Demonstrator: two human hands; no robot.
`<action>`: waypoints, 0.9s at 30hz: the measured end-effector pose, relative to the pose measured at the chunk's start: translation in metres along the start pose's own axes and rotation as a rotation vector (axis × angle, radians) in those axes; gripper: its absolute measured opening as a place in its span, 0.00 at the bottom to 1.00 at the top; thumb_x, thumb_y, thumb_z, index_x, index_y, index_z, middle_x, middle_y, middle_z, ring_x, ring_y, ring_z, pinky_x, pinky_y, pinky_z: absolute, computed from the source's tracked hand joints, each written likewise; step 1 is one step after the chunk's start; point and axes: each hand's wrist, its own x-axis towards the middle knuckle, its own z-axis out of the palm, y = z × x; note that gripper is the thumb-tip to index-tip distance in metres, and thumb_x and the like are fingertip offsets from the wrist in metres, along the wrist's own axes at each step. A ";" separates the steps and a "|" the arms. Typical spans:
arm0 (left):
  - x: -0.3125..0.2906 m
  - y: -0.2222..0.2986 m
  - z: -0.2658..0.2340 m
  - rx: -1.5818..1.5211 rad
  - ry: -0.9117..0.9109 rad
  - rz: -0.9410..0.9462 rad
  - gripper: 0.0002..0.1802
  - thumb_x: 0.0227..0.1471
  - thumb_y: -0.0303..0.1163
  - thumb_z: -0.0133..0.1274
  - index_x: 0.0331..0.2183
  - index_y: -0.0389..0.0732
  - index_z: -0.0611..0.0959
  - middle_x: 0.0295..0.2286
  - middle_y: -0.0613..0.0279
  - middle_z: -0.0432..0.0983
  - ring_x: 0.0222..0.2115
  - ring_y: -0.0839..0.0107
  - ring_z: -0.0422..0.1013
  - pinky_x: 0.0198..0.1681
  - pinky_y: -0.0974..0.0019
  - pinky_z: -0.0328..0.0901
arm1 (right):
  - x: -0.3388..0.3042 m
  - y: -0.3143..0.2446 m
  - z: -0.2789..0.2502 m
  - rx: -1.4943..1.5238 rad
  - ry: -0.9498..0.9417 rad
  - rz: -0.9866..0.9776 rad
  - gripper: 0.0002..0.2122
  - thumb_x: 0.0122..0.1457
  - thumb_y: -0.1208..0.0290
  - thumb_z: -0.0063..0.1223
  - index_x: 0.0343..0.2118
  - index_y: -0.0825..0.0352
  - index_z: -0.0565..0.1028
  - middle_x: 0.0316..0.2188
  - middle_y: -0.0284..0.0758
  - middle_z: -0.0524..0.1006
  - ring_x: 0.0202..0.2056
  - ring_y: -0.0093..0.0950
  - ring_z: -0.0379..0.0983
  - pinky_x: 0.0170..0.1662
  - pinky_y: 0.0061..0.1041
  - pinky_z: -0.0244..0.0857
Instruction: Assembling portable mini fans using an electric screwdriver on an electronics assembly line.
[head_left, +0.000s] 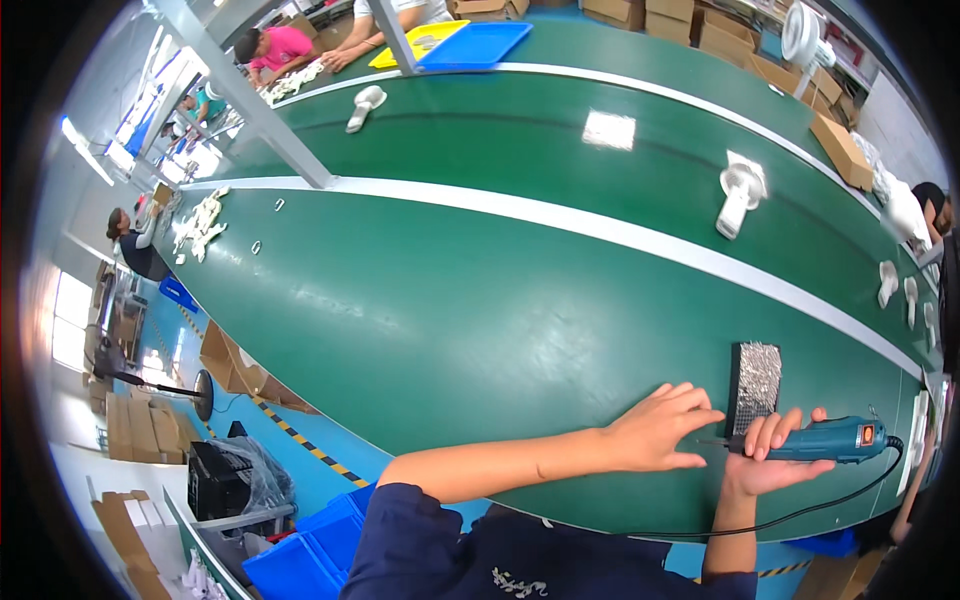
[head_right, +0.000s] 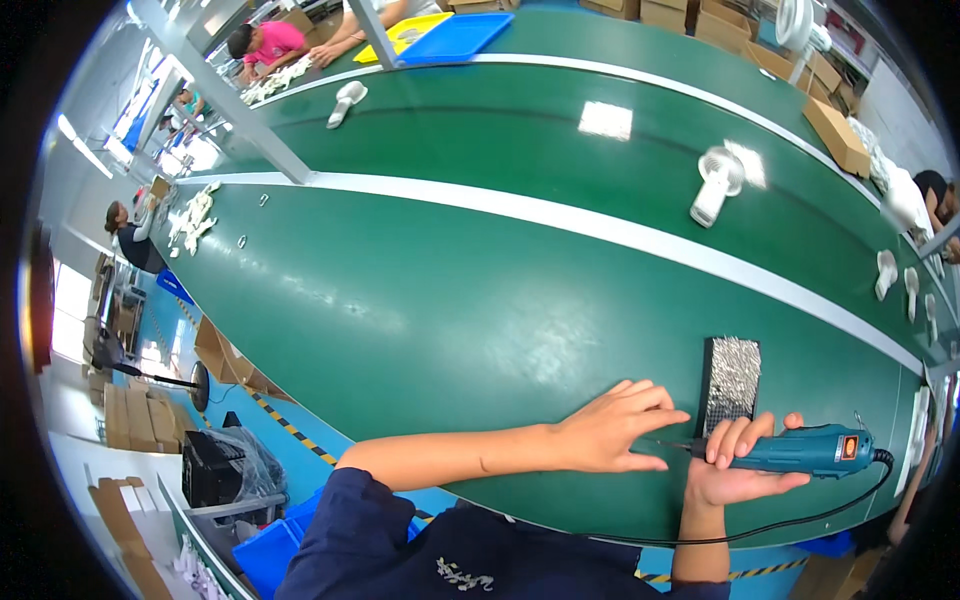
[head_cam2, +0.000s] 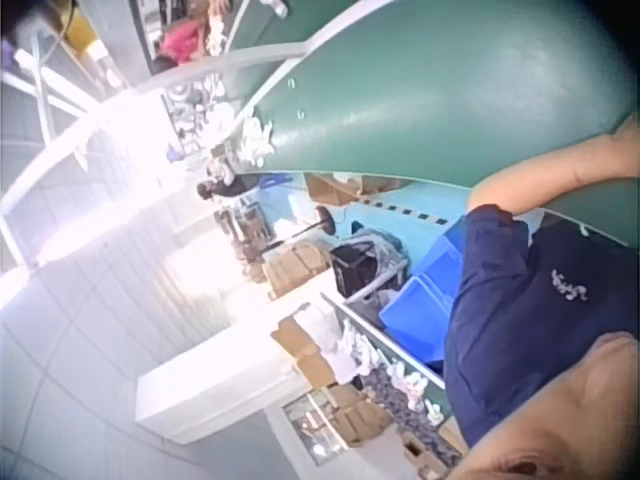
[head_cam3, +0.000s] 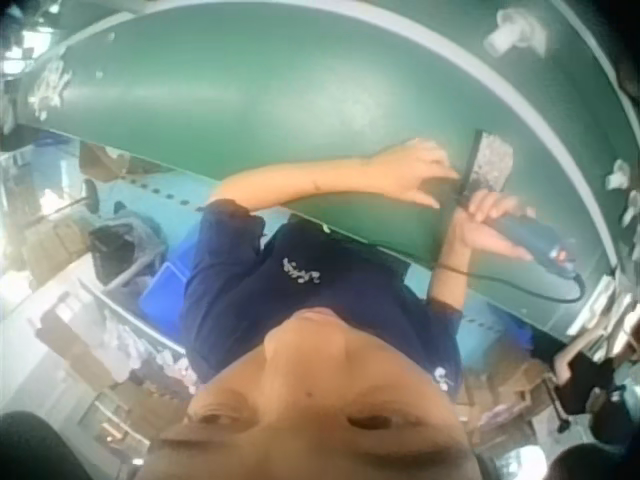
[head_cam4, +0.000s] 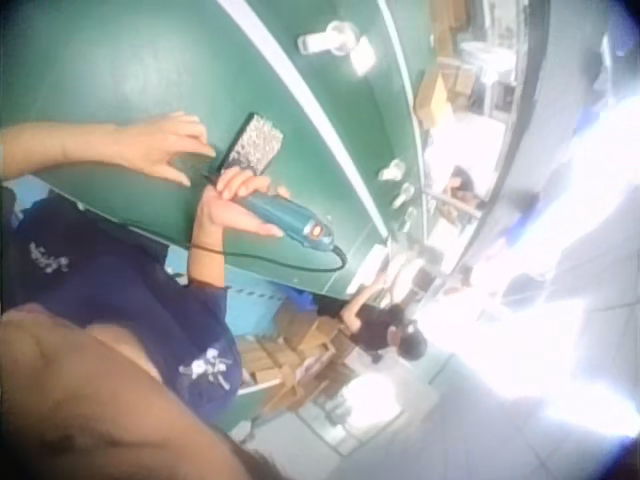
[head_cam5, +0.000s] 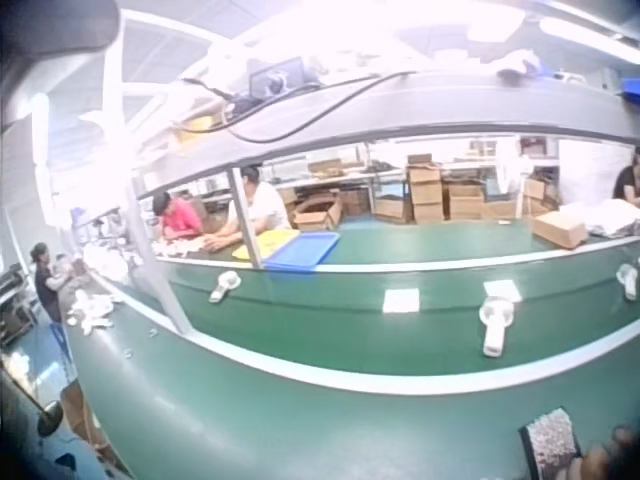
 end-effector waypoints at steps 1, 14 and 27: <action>0.002 0.003 -0.013 0.063 0.009 0.042 0.22 0.45 0.40 0.64 0.40 0.40 0.80 0.34 0.61 0.71 0.39 0.62 0.68 0.43 0.60 0.61 | -0.001 0.001 0.006 -0.022 0.024 0.014 0.30 0.62 0.35 0.33 0.49 0.61 0.60 0.17 0.29 0.60 0.10 0.16 0.52 0.10 0.14 0.51; -0.044 -0.205 -0.388 0.938 0.776 -0.400 0.19 0.48 0.33 0.58 0.43 0.40 0.76 0.38 0.53 0.74 0.43 0.53 0.68 0.49 0.54 0.62 | -0.012 0.051 0.029 0.200 0.229 0.646 0.28 0.64 0.38 0.30 0.46 0.62 0.68 0.15 0.28 0.60 0.08 0.17 0.52 0.09 0.16 0.47; -0.081 -0.288 -0.554 1.216 0.747 -1.127 0.29 0.53 0.42 0.54 0.56 0.59 0.67 0.54 0.50 0.66 0.55 0.49 0.62 0.53 0.38 0.58 | 0.005 0.049 0.030 0.424 0.183 1.058 0.38 0.55 0.28 0.32 0.46 0.65 0.67 0.15 0.40 0.65 0.09 0.30 0.57 0.11 0.27 0.54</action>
